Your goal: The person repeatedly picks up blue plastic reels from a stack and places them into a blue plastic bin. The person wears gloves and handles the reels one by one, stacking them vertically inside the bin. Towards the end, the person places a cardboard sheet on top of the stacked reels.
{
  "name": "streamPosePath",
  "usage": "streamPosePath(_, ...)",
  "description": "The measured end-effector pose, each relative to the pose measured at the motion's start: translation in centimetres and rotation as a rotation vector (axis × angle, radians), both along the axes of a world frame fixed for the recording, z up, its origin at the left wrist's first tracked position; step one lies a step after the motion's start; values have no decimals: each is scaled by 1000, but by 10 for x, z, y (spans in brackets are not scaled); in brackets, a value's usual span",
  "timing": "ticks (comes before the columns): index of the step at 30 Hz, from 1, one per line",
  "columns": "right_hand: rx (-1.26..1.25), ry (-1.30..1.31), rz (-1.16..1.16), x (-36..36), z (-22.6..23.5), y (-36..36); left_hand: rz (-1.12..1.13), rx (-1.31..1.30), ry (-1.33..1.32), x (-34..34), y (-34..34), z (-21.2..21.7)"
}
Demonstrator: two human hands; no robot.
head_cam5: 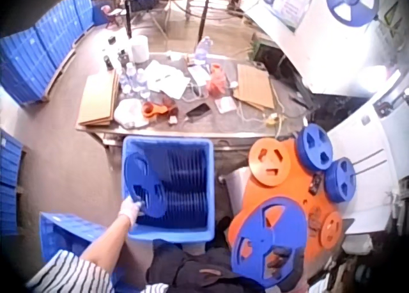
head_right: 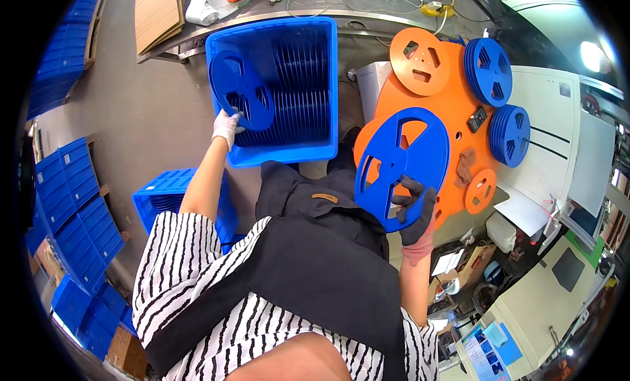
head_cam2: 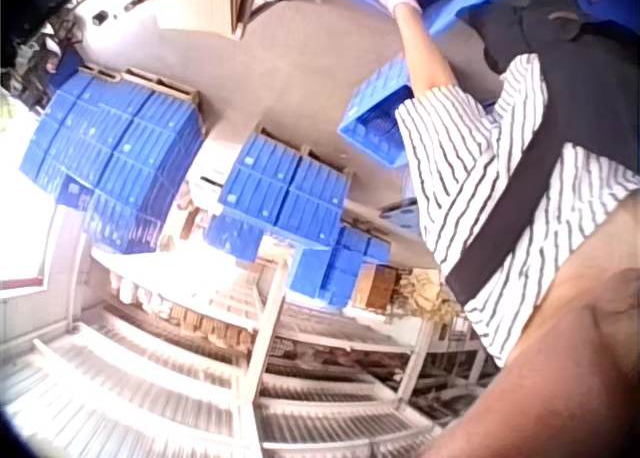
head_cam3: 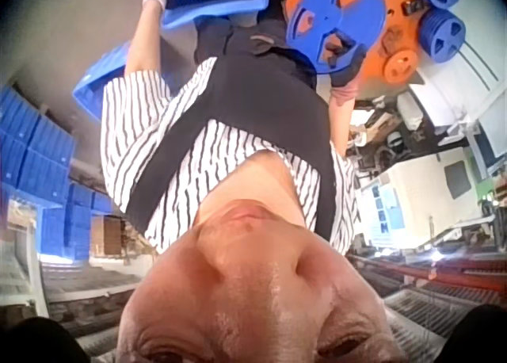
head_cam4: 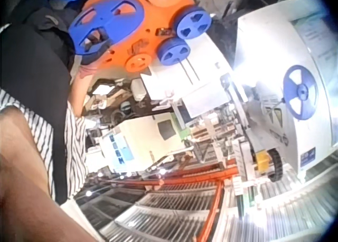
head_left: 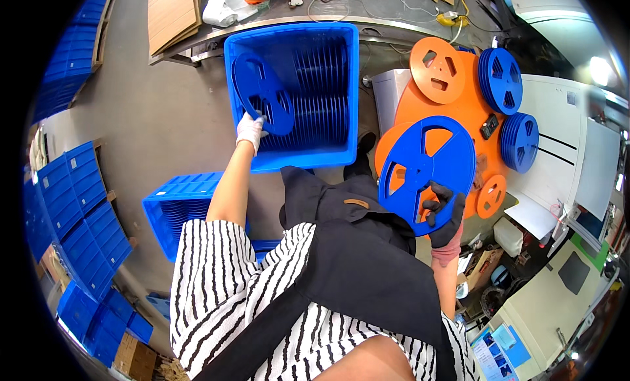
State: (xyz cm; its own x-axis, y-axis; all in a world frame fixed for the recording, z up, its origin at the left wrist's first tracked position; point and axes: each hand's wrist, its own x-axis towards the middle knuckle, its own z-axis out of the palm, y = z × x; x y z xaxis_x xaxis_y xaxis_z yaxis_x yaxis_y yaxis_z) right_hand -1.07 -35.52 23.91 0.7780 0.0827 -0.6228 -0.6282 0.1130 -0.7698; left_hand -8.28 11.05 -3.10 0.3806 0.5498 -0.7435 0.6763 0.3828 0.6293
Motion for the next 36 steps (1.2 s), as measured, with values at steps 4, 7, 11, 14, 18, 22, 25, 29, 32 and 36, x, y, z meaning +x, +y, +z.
streamPosePath(4,-6,-9,-10,2,1,-4,-135,85,-18,36,-21,-17)
streamPosePath(7,-1,1,-33,1,-3,-5,-389,281,64,44,-27,-49)
streamPosePath(11,-17,-19,-41,-4,-4,-5,-426,196,133,51,-39,-56)
streamPosePath(14,51,-99,-30,-4,-7,-4,-513,210,217,47,-37,-58)
streamPosePath(18,246,-251,-124,-5,3,-3,-740,437,95,42,-52,4)
streamPosePath(22,486,-233,-137,3,13,0,-792,807,-294,22,-59,43)
streamPosePath(25,717,-209,-120,2,12,0,-853,990,-562,29,-69,90)
streamPosePath(29,867,-180,-37,-1,7,5,-950,1232,-980,37,-79,142)
streamPosePath(32,928,-138,-15,0,7,12,-1114,1353,-1038,35,-83,184)
streamPosePath(36,904,-132,6,-1,8,17,-1305,1301,-1009,31,-79,209)
